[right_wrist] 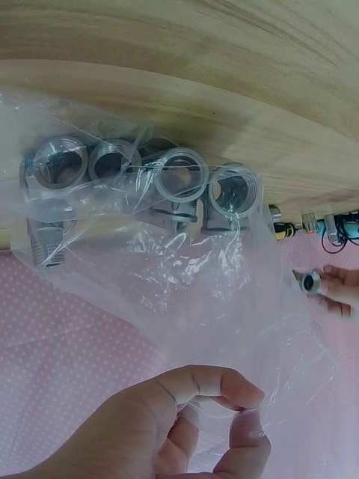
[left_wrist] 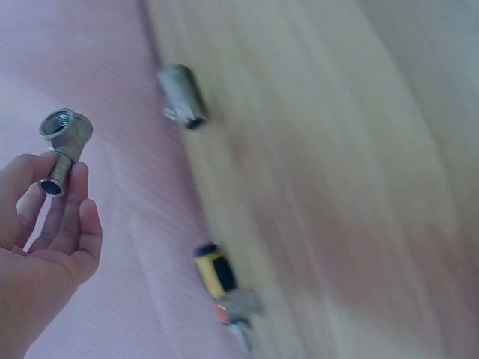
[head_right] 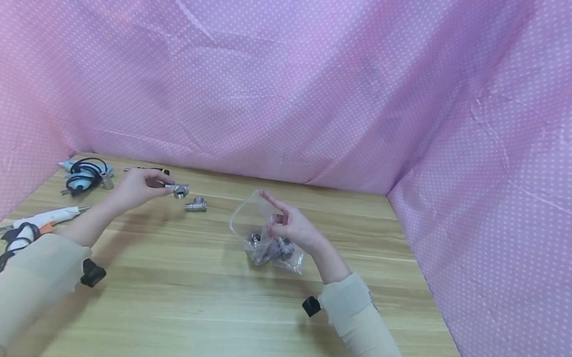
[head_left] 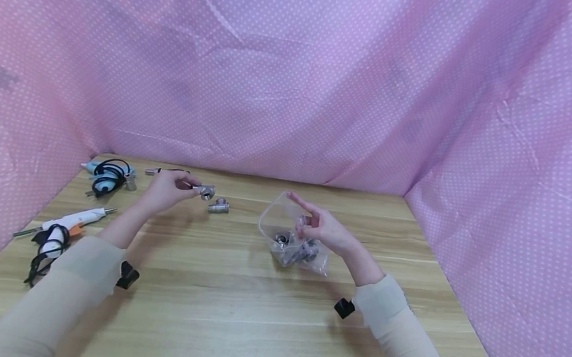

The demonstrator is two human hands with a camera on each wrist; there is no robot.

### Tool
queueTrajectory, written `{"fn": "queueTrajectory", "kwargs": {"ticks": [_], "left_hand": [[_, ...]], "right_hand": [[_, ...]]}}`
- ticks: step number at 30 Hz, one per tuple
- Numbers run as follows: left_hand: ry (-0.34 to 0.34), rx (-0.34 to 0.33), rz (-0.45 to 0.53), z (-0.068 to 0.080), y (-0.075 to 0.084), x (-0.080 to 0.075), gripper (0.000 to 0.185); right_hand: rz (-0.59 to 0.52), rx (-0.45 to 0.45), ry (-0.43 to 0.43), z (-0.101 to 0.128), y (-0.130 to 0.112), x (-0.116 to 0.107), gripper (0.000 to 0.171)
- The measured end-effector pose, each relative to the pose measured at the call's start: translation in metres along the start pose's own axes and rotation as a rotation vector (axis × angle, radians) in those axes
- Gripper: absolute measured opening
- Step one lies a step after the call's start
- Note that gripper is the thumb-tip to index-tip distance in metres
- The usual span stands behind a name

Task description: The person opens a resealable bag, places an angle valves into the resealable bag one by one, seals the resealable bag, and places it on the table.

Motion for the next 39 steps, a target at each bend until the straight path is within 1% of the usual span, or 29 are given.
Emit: {"fn": "queueTrajectory", "kwargs": {"ticks": [6,10,13,15,18,24,28,30,33,39], "left_hand": [[0.018,0.018,0.006,0.002,0.031,-0.002,0.028],[0.001,0.015,0.034,0.006,0.055,-0.001,0.029],[-0.013,0.025,0.072,0.009,0.072,0.003,0.028],[-0.016,0.046,0.09,0.012,0.083,0.008,0.026],[-0.005,0.095,0.119,0.015,0.098,0.015,0.022],[0.017,0.182,0.166,0.023,0.121,0.035,0.019],[0.016,0.207,0.187,0.026,0.13,0.05,0.02],[0.004,0.203,0.206,0.026,0.131,0.059,0.02],[-0.014,0.217,0.221,0.026,0.131,0.073,0.02],[-0.044,0.299,0.187,0.027,0.13,0.1,0.021]], "right_hand": [[-0.01,0.001,0.006,-0.002,-0.001,0.001,0.083],[-0.007,0.009,0.009,-0.002,0.0,0.002,0.083],[-0.014,0.013,0.006,-0.002,0.001,0.002,0.083],[-0.019,0.016,0.005,-0.002,0.001,0.002,0.083],[-0.021,0.02,0.006,-0.002,0.001,0.003,0.083],[-0.004,0.014,0.007,-0.002,-0.001,0.002,0.083],[0.001,0.015,0.006,-0.003,0.0,0.002,0.084],[0.003,0.014,0.003,-0.003,0.0,0.002,0.083],[0.002,0.009,-0.002,-0.003,0.0,0.002,0.084],[-0.006,0.009,-0.009,-0.003,0.0,0.003,0.084]]}}
Point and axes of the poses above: each hand's wrist, its own z-axis away from the middle knuckle, its own x-axis out of the palm, y = z × x, the point moved 5 cm from there along -z, towards the middle knuckle, and after that the axes turned 5 degrees about z, right-handed, at the moved point
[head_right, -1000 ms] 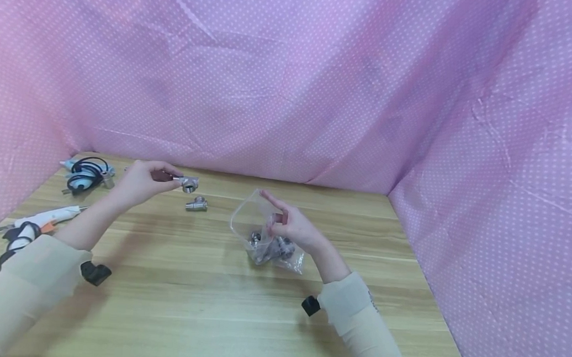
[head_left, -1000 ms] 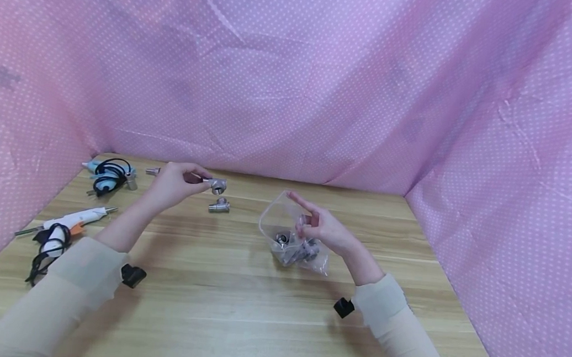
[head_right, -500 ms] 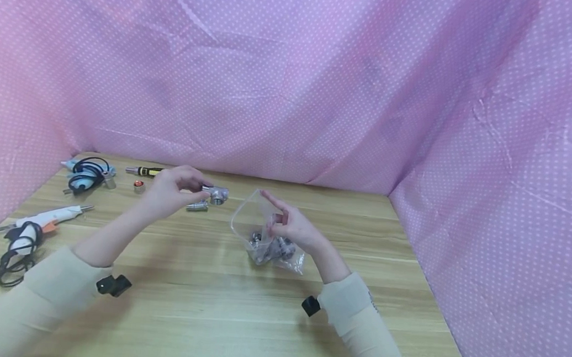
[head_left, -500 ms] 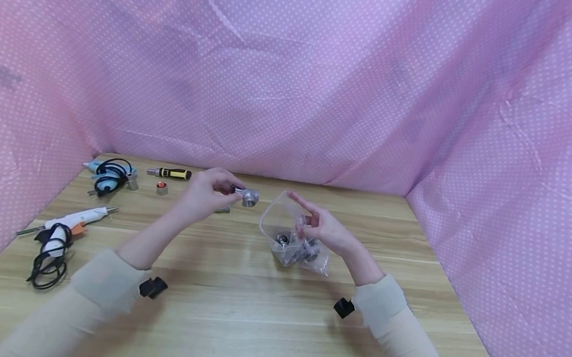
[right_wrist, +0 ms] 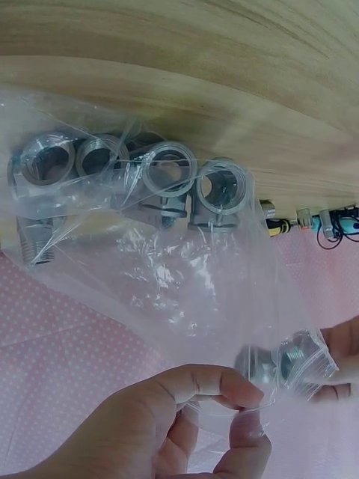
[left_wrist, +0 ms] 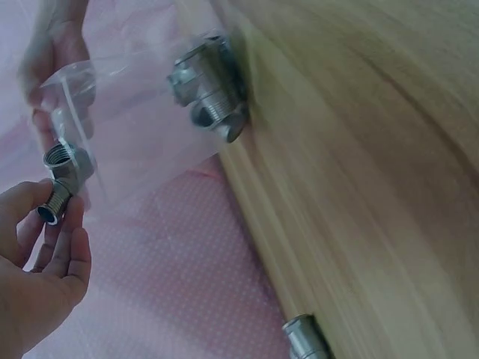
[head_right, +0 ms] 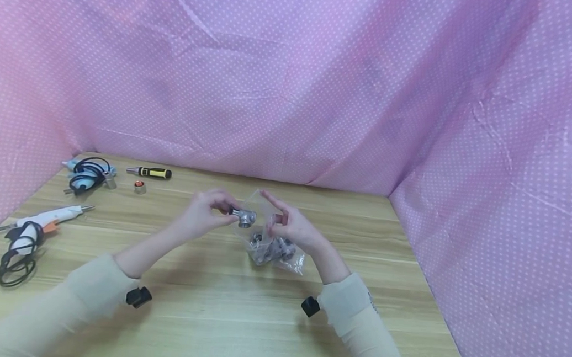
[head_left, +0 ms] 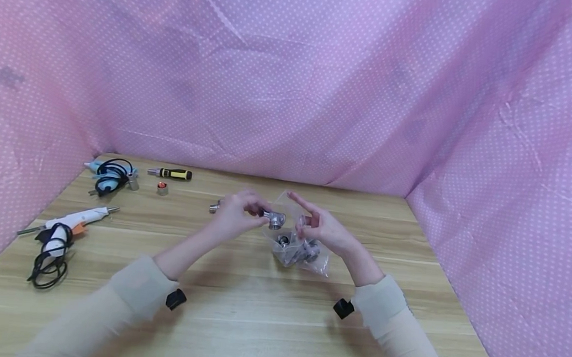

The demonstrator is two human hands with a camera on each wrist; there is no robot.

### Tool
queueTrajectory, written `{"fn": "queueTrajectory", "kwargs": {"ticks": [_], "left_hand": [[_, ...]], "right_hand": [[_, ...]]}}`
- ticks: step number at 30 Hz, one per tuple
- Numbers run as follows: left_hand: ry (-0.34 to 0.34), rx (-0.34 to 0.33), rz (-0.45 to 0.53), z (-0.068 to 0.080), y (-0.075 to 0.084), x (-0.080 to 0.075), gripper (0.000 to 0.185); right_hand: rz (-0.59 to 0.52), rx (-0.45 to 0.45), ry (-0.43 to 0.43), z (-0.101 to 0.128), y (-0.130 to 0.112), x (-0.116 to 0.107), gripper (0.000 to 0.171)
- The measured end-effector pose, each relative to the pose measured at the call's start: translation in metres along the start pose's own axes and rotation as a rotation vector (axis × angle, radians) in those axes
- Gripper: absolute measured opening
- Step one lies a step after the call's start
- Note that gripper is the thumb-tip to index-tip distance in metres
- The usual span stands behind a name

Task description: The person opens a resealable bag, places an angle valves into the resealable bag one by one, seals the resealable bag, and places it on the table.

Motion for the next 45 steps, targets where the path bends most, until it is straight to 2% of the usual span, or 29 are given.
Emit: {"fn": "queueTrajectory", "kwargs": {"ticks": [6,11,16,22,26,31,35,39,45], "left_hand": [[-0.071,0.037,-0.049,0.001,-0.004,0.018,0.021],[-0.095,0.037,-0.04,0.002,-0.008,0.02,0.024],[-0.071,0.067,0.001,0.003,-0.007,0.006,0.027],[-0.035,0.075,-0.055,0.001,-0.008,-0.02,0.035],[-0.044,0.065,-0.086,-0.001,-0.014,-0.039,0.039],[-0.09,-0.007,-0.12,-0.003,-0.036,-0.058,0.045],[-0.118,-0.06,-0.144,-0.004,-0.059,-0.067,0.055],[-0.159,-0.098,-0.162,-0.005,-0.083,-0.07,0.065],[-0.204,-0.166,-0.141,-0.003,-0.12,-0.068,0.069]], "right_hand": [[-0.01,0.004,0.005,0.002,0.001,0.001,0.085],[0.007,-0.002,-0.008,0.001,0.001,0.001,0.087],[0.015,-0.006,-0.006,0.002,0.0,0.0,0.087],[0.005,-0.009,-0.003,0.002,-0.002,0.0,0.087],[0.008,-0.019,-0.009,0.003,-0.003,0.0,0.087],[-0.002,-0.015,-0.007,0.003,-0.003,0.0,0.087],[-0.002,-0.013,-0.01,0.003,-0.002,0.0,0.087],[0.002,-0.023,-0.014,0.002,-0.002,0.001,0.087],[-0.002,-0.027,-0.017,0.001,-0.001,0.002,0.087]]}}
Point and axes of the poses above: each hand's wrist, its own z-axis away from the middle knuckle, its own x-axis out of the palm, y = z × x, the point moved 5 cm from there along -z, towards the middle knuckle, and after that the axes turned 5 degrees about z, right-handed, at the moved point
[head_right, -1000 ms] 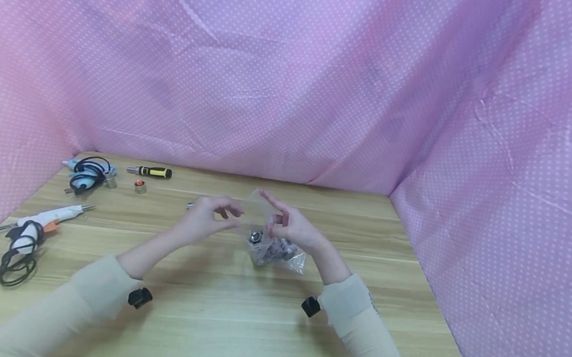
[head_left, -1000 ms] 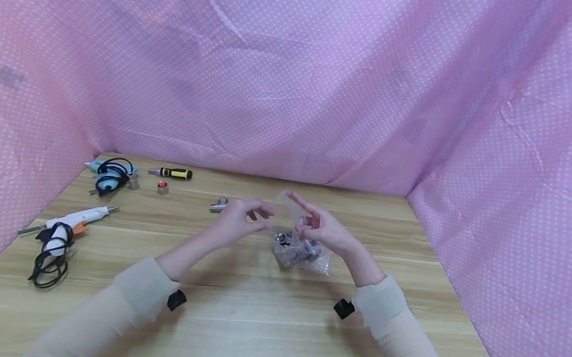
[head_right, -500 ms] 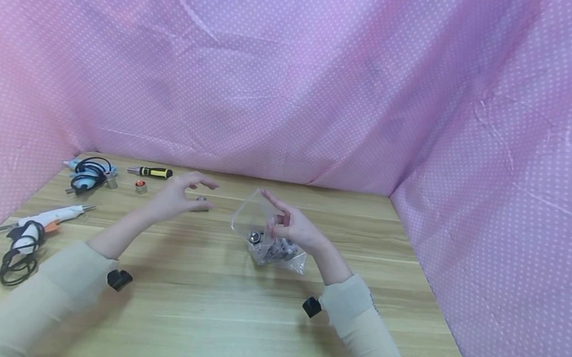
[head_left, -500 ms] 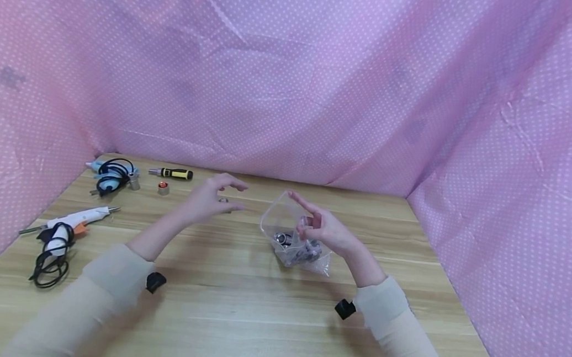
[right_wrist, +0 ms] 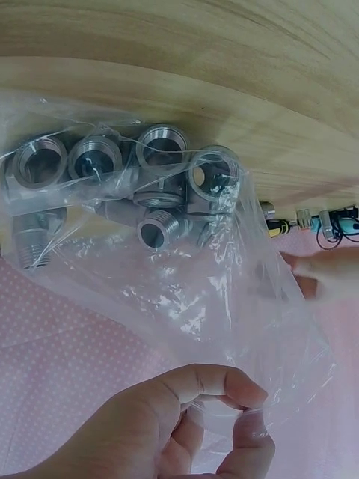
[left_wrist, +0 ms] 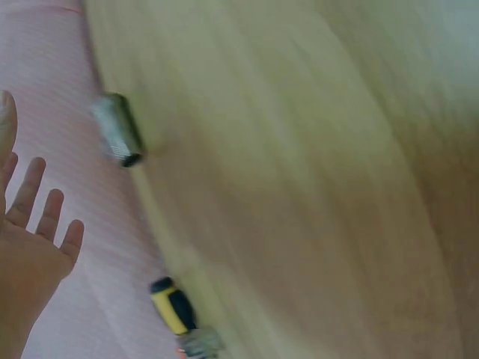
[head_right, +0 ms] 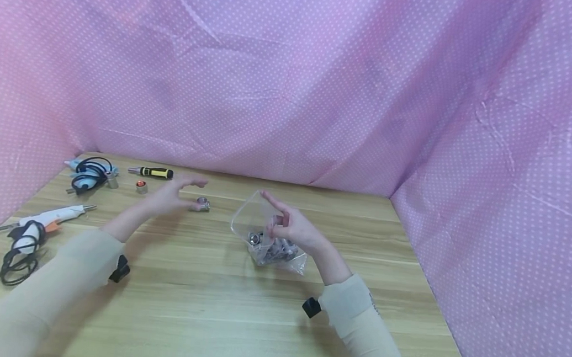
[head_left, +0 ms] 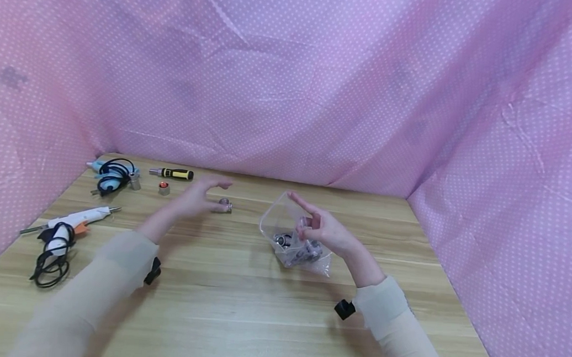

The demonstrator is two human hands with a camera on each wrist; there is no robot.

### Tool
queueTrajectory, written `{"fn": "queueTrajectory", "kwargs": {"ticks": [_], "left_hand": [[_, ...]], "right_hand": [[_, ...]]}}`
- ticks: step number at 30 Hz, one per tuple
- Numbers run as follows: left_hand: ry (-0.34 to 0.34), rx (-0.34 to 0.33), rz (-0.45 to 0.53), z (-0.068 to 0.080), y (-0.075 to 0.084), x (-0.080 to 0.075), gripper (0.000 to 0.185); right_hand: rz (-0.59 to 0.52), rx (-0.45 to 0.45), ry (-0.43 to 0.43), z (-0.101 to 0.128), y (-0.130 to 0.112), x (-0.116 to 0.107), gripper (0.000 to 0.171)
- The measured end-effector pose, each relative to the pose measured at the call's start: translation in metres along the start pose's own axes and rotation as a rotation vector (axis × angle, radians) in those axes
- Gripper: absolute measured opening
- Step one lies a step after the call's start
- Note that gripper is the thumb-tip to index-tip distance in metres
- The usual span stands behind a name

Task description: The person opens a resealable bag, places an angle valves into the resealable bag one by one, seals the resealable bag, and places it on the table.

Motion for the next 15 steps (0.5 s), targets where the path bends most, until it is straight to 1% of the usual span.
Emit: {"fn": "queueTrajectory", "kwargs": {"ticks": [2,5,9,15], "left_hand": [[-0.021,-0.016,0.007,-0.002,-0.011,0.004,0.07],[-0.051,-0.046,0.032,-0.004,-0.022,0.008,0.071],[-0.086,-0.061,0.063,-0.004,-0.032,0.013,0.07],[-0.103,-0.066,0.044,-0.005,-0.045,0.014,0.066]], "right_hand": [[0.004,0.002,-0.002,0.0,0.001,0.0,0.087],[0.007,0.005,-0.006,0.0,0.002,0.0,0.087],[0.001,0.001,-0.005,0.0,0.002,-0.001,0.088],[-0.009,0.002,-0.001,0.001,0.002,-0.002,0.087]]}}
Point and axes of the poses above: each hand's wrist, its own z-axis away from the middle knuckle, its own x-axis out of the palm, y = z × x, the point moved 5 cm from there along -z, towards the middle knuckle, and after that the axes turned 5 degrees about z, right-handed, at the moved point
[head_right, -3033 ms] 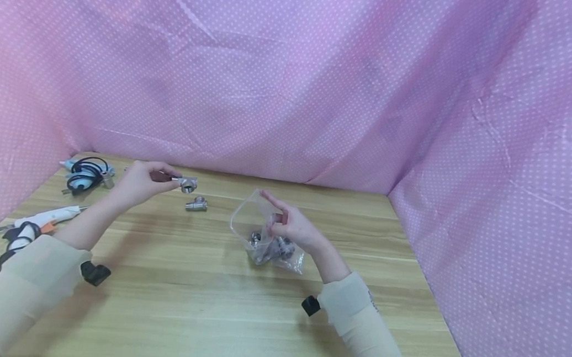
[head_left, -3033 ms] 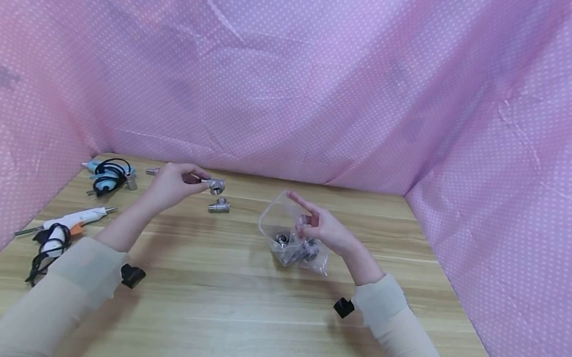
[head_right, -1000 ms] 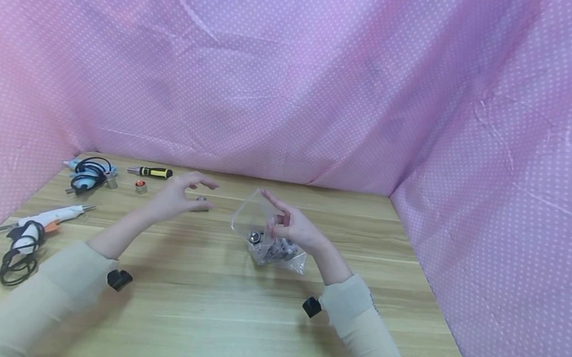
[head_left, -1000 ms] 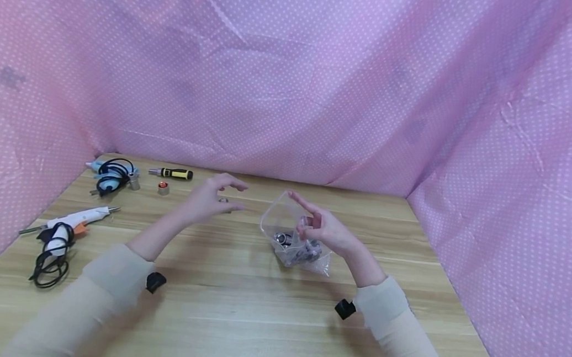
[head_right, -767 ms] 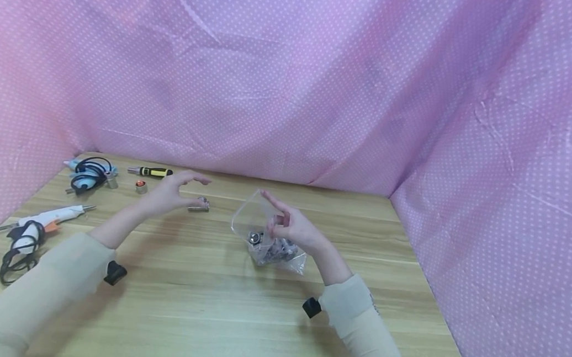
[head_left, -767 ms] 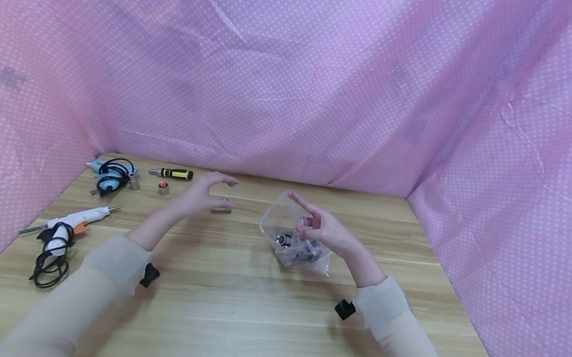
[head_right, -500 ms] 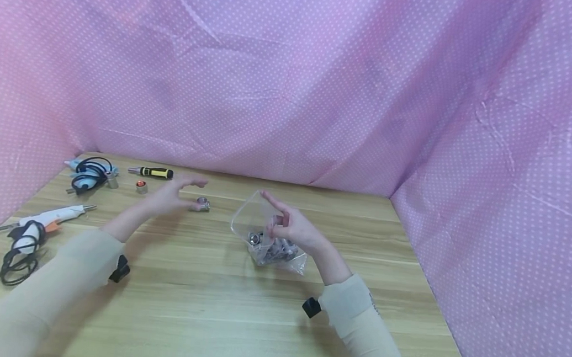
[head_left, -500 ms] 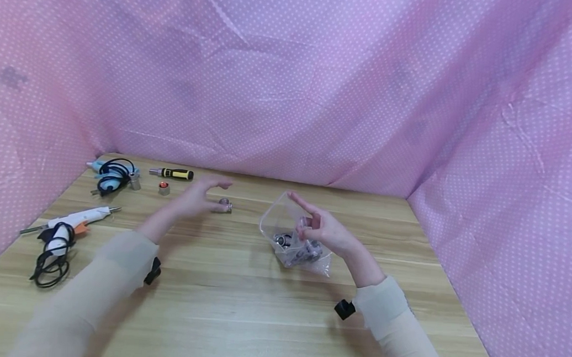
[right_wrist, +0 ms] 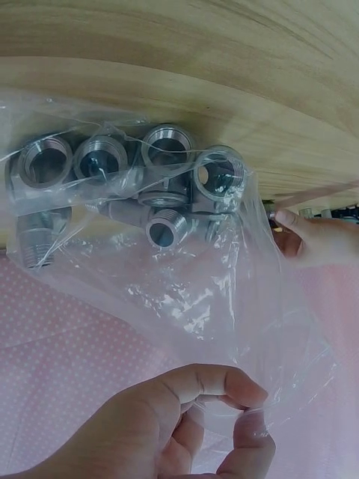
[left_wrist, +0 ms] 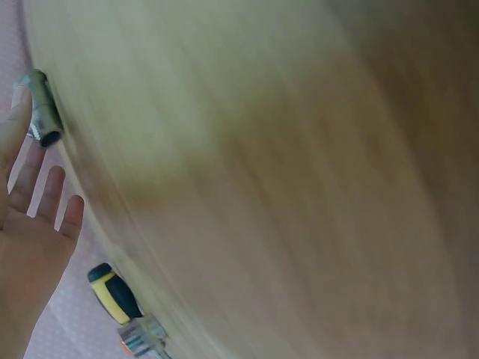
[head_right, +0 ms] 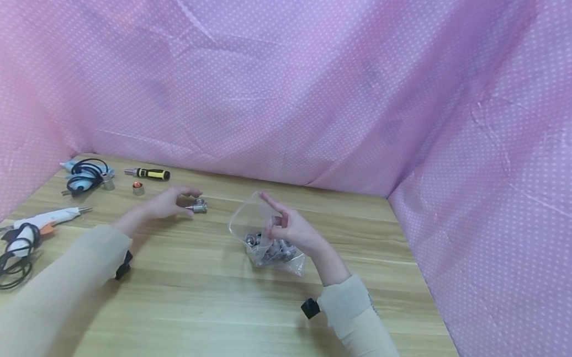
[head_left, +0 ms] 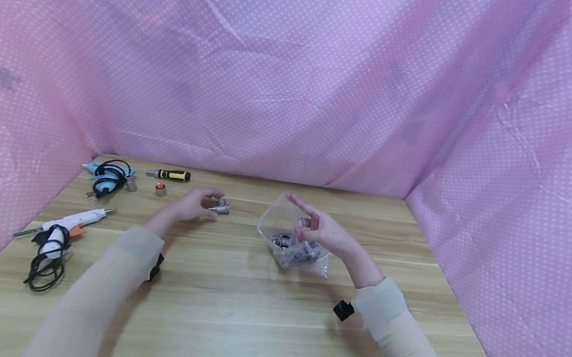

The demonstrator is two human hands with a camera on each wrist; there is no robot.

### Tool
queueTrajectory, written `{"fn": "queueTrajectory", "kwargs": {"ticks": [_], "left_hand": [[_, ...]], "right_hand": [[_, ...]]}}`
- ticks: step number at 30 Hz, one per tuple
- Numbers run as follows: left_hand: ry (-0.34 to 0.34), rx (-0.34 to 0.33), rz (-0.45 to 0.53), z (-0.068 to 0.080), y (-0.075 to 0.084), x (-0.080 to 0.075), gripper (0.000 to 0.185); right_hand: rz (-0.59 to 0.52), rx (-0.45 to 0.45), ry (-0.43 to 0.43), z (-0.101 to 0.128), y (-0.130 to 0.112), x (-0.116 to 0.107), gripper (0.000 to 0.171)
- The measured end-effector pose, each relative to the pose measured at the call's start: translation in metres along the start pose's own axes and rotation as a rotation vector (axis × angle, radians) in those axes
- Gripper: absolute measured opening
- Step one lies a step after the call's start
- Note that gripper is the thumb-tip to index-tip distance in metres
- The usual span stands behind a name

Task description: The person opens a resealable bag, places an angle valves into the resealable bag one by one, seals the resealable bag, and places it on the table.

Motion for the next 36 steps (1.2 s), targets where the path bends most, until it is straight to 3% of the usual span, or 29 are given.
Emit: {"fn": "queueTrajectory", "kwargs": {"ticks": [9,17,23,32,36], "left_hand": [[-0.026,-0.034,-0.016,-0.001,-0.014,-0.002,0.057],[-0.008,-0.012,-0.044,-0.004,-0.016,-0.002,0.044],[0.002,-0.045,-0.046,-0.002,-0.017,-0.002,0.04],[-0.004,-0.064,0.041,0.002,-0.005,-0.001,0.041],[0.012,-0.079,0.024,0.004,0.003,-0.002,0.041]], "right_hand": [[0.007,0.006,0.004,0.0,-0.001,0.0,0.086],[-0.005,0.002,0.0,0.0,-0.001,0.0,0.086],[0.013,0.003,0.005,0.0,-0.001,0.0,0.086],[0.026,0.007,0.009,0.001,0.0,-0.003,0.085],[0.027,0.014,0.016,0.001,0.001,-0.003,0.085]]}}
Point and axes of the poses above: each hand's wrist, its own z-axis away from the middle knuckle, its own x-axis out of the palm, y = z × x, the point moved 5 cm from there along -z, towards the middle knuckle, and after that the axes turned 5 degrees about z, right-handed, at the moved point
